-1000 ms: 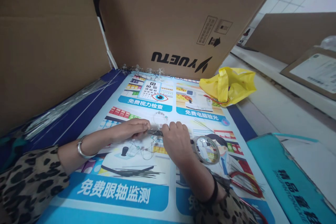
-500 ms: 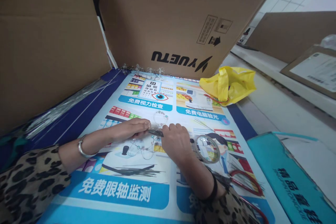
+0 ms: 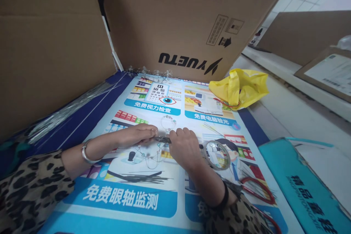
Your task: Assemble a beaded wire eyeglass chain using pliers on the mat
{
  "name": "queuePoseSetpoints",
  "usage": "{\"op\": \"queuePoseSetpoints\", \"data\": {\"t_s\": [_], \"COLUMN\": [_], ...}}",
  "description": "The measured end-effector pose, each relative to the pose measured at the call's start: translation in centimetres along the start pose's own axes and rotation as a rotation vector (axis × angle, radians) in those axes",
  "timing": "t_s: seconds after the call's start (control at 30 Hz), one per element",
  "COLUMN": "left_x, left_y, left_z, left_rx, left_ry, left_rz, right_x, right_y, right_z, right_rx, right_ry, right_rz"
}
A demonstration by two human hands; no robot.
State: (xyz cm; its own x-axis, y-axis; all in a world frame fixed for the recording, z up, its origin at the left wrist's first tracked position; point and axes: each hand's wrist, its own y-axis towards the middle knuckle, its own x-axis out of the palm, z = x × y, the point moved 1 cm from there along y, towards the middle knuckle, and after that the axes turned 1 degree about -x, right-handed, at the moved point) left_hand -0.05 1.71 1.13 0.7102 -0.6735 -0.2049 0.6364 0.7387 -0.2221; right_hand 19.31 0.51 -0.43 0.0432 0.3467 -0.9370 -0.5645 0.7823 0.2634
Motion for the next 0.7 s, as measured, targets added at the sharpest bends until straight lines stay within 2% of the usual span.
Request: {"op": "queuePoseSetpoints", "data": {"t_s": [0.2,0.33,0.5,0.7], "left_x": [-0.20,-0.35,-0.35,-0.29], "left_y": [-0.04,-0.23,-0.27,-0.25], "left_z": [-0.16,-0.22,-0.43,-0.47], "left_rx": [-0.079,-0.067,-0.066,-0.066], "left_ry": [-0.196,-0.239,-0.276,-0.300], "left_rz": [-0.155,-0.241,-0.289,-0.291], "right_x": [0.09,-0.02,0.09,0.30], "right_y": [0.00,-0.09,-0.25,-0.46], "right_z": [-0.24,-0.53,-0.77,-0.88], "right_rx": [-0.070,-0.101,-0.115,-0.093], "right_ry": [0.051,0.069,0.077,0.062], "right_rz": [0.046,0.064,0.044,0.002]}}
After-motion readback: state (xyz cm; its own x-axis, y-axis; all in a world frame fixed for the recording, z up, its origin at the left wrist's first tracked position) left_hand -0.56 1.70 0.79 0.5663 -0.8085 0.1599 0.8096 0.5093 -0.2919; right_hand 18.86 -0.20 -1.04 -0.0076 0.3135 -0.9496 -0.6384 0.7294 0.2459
